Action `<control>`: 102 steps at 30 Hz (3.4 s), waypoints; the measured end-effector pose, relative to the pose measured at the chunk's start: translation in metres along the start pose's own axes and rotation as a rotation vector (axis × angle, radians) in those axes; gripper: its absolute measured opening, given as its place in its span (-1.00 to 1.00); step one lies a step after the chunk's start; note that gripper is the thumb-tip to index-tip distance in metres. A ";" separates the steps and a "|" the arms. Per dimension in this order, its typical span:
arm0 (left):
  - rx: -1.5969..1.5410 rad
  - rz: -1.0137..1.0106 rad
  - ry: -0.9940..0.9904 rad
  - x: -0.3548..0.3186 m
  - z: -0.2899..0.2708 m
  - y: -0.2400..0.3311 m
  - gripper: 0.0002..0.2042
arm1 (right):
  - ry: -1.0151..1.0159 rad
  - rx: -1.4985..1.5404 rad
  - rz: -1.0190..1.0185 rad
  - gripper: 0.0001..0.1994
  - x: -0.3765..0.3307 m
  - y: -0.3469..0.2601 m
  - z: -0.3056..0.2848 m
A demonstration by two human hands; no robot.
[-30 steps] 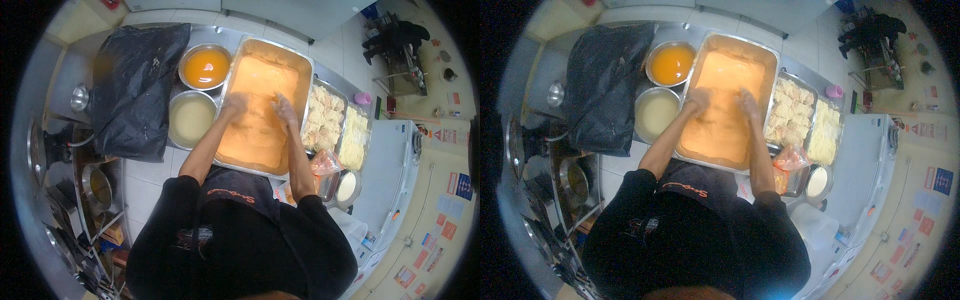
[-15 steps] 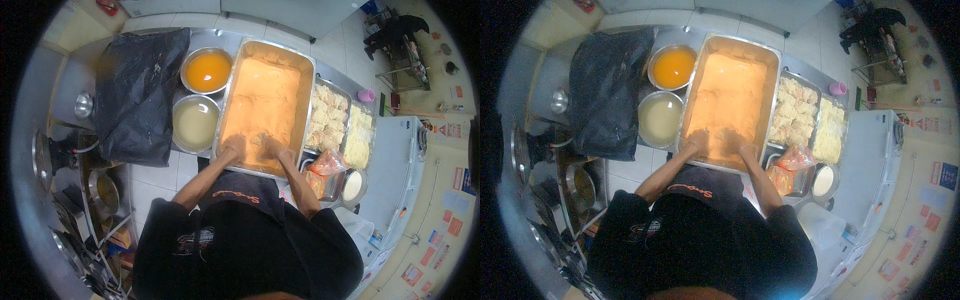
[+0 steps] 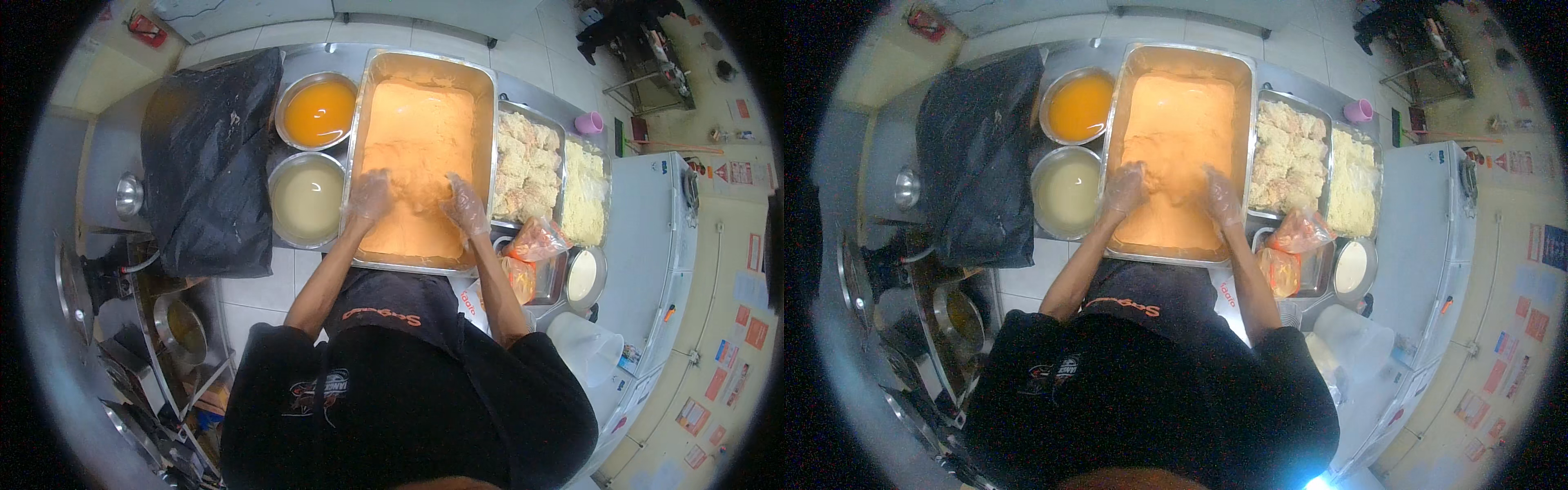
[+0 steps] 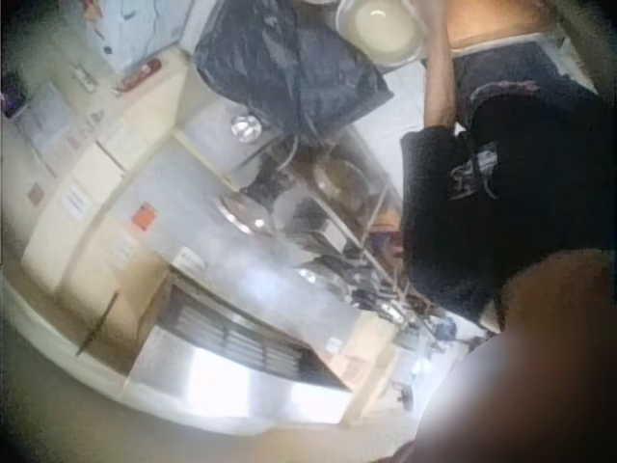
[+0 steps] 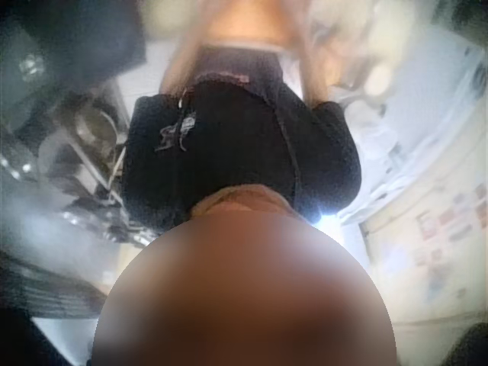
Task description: The person stirs a large pot of sauce, then retrieves raw chicken pieces from a refrigerator. They place the chicken into a tray of breading and coat each piece by hand, moving the coated pieces to a separate tray.
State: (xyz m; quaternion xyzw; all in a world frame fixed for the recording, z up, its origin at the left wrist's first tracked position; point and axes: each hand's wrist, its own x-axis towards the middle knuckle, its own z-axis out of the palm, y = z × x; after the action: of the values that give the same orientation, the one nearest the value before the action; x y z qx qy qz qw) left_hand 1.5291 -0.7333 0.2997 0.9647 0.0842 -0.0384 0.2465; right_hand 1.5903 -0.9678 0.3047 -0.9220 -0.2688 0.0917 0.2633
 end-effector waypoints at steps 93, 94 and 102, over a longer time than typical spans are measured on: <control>-0.106 -0.094 0.026 0.241 -0.129 -0.288 -0.70 | -0.240 -0.091 -0.443 -0.81 0.417 -0.235 0.116; -0.184 -0.070 0.100 0.244 -0.135 -0.289 -0.69 | -0.142 -0.093 -0.451 -0.82 0.416 -0.235 0.113; -0.340 -0.142 0.541 0.170 -0.129 -0.248 -0.75 | -0.234 -0.507 -0.617 -0.80 0.378 -0.239 0.113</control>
State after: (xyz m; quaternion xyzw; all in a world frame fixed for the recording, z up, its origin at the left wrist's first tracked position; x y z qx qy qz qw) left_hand 1.6558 -0.4319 0.2763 0.8765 0.2189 0.2171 0.3696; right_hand 1.7651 -0.5420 0.3263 -0.8171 -0.5748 0.0435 0.0106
